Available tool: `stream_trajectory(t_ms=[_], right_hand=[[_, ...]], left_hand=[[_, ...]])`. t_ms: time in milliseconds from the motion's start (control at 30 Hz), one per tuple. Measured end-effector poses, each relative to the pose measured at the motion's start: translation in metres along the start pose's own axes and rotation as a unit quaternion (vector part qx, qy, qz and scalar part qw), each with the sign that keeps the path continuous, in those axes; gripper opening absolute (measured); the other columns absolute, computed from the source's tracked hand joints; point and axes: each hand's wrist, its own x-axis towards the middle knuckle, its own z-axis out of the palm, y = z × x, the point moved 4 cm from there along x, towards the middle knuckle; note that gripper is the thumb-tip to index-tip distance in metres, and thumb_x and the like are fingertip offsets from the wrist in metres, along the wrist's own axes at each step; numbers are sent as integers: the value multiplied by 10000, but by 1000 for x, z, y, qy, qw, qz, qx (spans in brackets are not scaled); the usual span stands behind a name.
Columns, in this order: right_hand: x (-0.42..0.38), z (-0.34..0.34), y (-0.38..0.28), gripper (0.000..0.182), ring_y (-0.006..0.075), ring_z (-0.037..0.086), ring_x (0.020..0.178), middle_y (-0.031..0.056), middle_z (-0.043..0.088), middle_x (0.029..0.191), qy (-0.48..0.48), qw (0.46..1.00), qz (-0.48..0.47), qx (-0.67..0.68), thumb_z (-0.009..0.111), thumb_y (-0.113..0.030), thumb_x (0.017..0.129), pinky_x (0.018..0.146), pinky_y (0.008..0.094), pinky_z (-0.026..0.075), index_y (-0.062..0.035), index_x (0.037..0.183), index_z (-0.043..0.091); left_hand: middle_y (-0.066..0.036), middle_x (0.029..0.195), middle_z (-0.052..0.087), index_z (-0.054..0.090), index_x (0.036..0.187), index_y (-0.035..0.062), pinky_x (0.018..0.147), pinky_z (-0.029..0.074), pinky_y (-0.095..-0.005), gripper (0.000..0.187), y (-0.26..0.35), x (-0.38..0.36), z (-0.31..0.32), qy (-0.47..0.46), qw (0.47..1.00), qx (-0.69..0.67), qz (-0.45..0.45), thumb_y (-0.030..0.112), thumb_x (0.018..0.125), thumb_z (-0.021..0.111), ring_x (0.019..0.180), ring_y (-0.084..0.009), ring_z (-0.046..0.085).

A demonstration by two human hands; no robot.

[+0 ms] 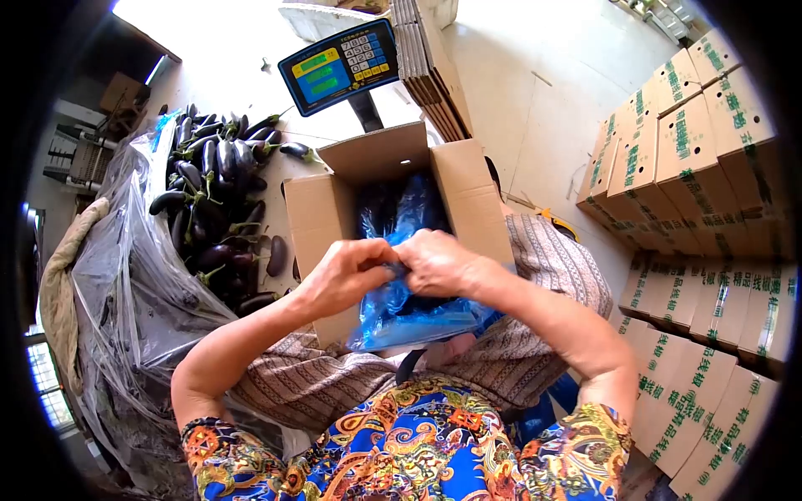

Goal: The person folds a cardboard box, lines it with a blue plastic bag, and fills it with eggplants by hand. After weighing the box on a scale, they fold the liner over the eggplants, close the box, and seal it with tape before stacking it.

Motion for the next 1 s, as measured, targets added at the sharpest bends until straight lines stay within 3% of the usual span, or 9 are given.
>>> stream_trajectory(t_ms=[67, 200, 400, 533, 667, 700, 767, 833, 1000], right_hand=[[-7, -3, 9, 270, 426, 650, 855, 256, 666, 872, 43, 994, -6, 102, 548, -67, 734, 812, 470, 536, -18, 970, 670], [-83, -30, 50, 348, 361, 621, 1009, 192, 617, 1128, 194, 970, 77, -126, 596, -93, 822, 953, 432, 494, -55, 1168, 599], [-131, 29, 31, 501, 390, 622, 936, 190, 586, 1017, 34, 972, 165, -166, 682, -105, 727, 795, 475, 537, -38, 1192, 506], [-125, 67, 35, 229, 358, 673, 813, 144, 641, 831, 84, 956, 158, -234, 599, -32, 743, 686, 474, 550, -42, 969, 561], [-136, 50, 44, 222, 366, 677, 740, 152, 674, 825, 74, 980, 127, -137, 584, -47, 715, 680, 486, 534, -63, 930, 635], [-136, 41, 52, 218, 382, 665, 733, 167, 679, 842, 83, 992, 97, 23, 581, -77, 746, 688, 464, 529, -89, 945, 670], [-128, 20, 50, 153, 227, 619, 675, 74, 654, 734, 42, 970, 161, 179, 579, -182, 866, 634, 355, 491, -64, 907, 666], [-115, 9, 41, 227, 71, 510, 667, -44, 579, 732, 36, 924, 147, 351, 552, -262, 943, 610, 254, 434, -62, 907, 653], [-37, 20, 61, 245, 66, 559, 795, -25, 629, 890, 36, 853, 137, 502, 537, -272, 961, 701, 254, 478, -118, 1113, 651]], left_hand=[[-69, 855, 674, 658, 1100, -28, 660, 500, -277, 241, -2, 2, 2, -2, 997, -69, -20, 62, 878, 632, 760, -93, 579], [-151, 1125, 658, 548, 1328, 48, 807, 570, -347, 526, 5, -35, -20, -43, 996, 79, 25, 118, 835, 715, 1017, -245, 656], [-191, 1151, 580, 409, 1436, 86, 899, 513, -449, 809, -21, -76, 30, -205, 902, 379, 31, 208, 743, 808, 1079, -356, 583], [-173, 890, 584, 599, 1018, 30, 702, 522, -485, 228, -46, -70, 55, -161, 914, 359, 102, 197, 879, 671, 835, -375, 624], [-144, 839, 599, 619, 934, 64, 667, 522, -501, 171, -42, -68, 37, -200, 915, 350, 30, 151, 812, 701, 768, -380, 633], [-143, 832, 603, 625, 930, 68, 655, 522, -503, 163, -33, -68, 31, -206, 916, 341, 53, 141, 806, 704, 757, -381, 635], [-142, 809, 609, 654, 912, 77, 634, 523, -497, 151, -26, -62, 24, -206, 926, 309, 69, 84, 774, 715, 735, -380, 643], [-111, 809, 622, 672, 929, 57, 667, 534, -416, 131, -27, -46, 14, -207, 950, 220, 84, 57, 803, 709, 732, -295, 647], [17, 886, 636, 641, 1032, -7, 751, 483, -239, 156, -24, 15, -5, -104, 992, -51, -59, -9, 880, 607, 843, -50, 553]])
